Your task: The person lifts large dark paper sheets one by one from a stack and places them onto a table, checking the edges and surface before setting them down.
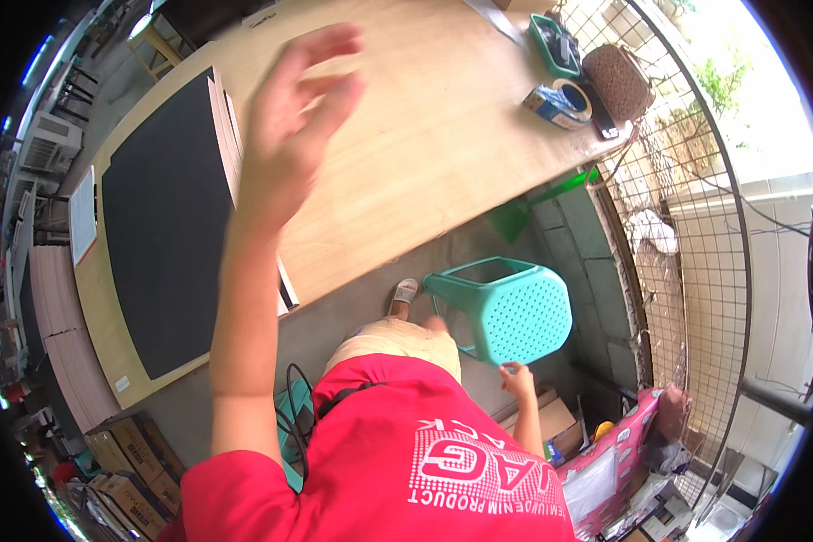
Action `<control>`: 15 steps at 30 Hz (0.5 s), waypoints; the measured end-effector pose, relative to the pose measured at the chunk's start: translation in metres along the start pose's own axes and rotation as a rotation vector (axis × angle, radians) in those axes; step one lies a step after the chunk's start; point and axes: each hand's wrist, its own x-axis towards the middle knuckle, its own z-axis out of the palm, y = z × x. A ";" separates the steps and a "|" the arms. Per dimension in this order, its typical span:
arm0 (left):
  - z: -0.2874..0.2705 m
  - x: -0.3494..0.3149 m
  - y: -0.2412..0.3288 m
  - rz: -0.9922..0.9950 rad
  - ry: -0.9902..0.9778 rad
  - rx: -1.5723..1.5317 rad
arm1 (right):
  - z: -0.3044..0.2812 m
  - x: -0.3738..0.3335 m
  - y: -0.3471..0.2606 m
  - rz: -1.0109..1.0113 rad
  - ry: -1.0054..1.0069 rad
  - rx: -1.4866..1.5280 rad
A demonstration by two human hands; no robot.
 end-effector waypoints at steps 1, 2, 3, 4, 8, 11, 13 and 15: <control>0.022 0.019 -0.014 0.013 -0.042 0.005 | 0.007 0.012 0.022 0.097 -0.046 0.021; 0.043 0.032 -0.036 0.033 -0.087 0.008 | 0.011 0.022 0.039 0.192 -0.087 0.046; 0.062 0.038 -0.058 0.011 -0.206 0.173 | 0.015 0.027 0.052 0.263 -0.136 0.147; 0.080 0.042 -0.085 0.000 -0.319 0.339 | 0.013 0.032 0.057 0.327 -0.181 0.253; 0.116 -0.010 -0.188 -0.213 -0.926 1.097 | -0.012 0.054 0.029 0.251 -0.077 0.309; 0.130 -0.054 -0.253 -0.211 -0.982 1.103 | -0.044 0.071 0.001 0.155 -0.060 0.443; 0.146 -0.056 -0.259 -0.264 -0.983 1.076 | -0.066 0.082 -0.005 0.080 0.000 0.439; 0.149 -0.054 -0.252 -0.280 -0.988 1.077 | -0.087 0.097 -0.008 0.003 0.066 0.346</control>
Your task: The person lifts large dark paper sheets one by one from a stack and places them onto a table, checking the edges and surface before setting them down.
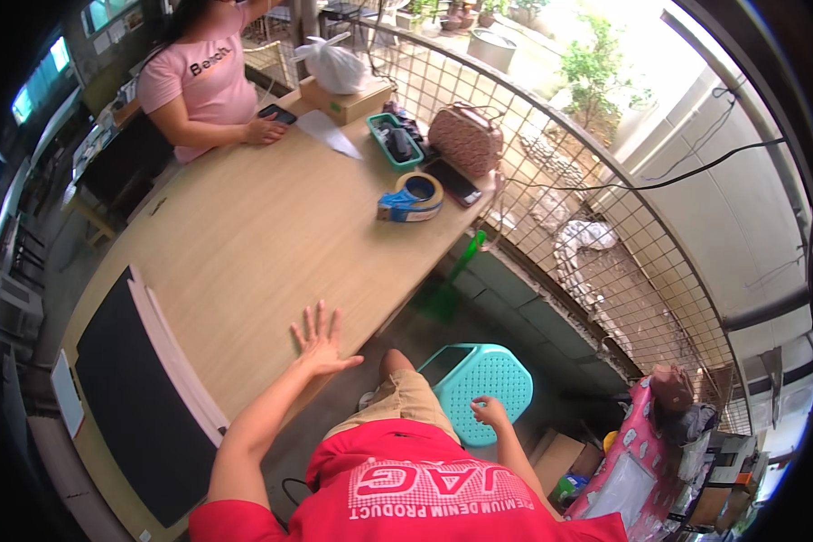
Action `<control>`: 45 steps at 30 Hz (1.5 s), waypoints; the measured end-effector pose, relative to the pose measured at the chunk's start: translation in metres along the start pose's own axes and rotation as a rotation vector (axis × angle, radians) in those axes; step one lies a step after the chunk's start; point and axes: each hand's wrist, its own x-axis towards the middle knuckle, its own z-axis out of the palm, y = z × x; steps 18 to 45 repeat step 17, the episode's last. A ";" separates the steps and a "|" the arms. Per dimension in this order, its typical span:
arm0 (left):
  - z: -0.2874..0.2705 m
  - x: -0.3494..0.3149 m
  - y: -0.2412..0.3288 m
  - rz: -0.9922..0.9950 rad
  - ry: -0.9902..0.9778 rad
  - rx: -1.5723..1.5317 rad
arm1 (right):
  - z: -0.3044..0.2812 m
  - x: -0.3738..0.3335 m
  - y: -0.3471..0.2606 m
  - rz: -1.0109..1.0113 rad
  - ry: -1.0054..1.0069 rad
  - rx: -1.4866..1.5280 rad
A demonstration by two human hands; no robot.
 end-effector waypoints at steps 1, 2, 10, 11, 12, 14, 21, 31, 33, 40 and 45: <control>0.000 -0.001 0.004 -0.008 -0.011 0.009 | -0.013 0.012 -0.012 -0.037 -0.011 -0.041; -0.002 0.000 0.008 -0.016 -0.017 0.016 | -0.029 0.027 -0.032 -0.076 -0.019 -0.085; -0.007 0.007 0.007 -0.019 -0.067 -0.064 | -0.195 0.131 -0.360 -0.865 0.589 0.023; -0.005 0.004 0.004 -0.026 -0.056 -0.099 | -0.213 0.140 -0.402 -0.933 0.643 -0.003; -0.004 0.002 0.002 -0.030 -0.047 -0.134 | -0.228 0.151 -0.434 -0.969 0.793 -0.060; -0.005 0.004 -0.003 -0.055 -0.039 -0.161 | -0.252 0.174 -0.505 -0.954 1.033 -0.153; -0.016 0.007 0.007 -0.064 -0.066 -0.225 | -0.298 0.269 -0.536 -0.857 1.045 0.088; -0.016 0.007 0.007 -0.064 -0.066 -0.225 | -0.298 0.269 -0.536 -0.857 1.045 0.088; -0.016 0.007 0.007 -0.064 -0.066 -0.225 | -0.298 0.269 -0.536 -0.857 1.045 0.088; -0.016 0.007 0.007 -0.064 -0.066 -0.225 | -0.298 0.269 -0.536 -0.857 1.045 0.088; -0.016 0.007 0.007 -0.064 -0.066 -0.225 | -0.298 0.269 -0.536 -0.857 1.045 0.088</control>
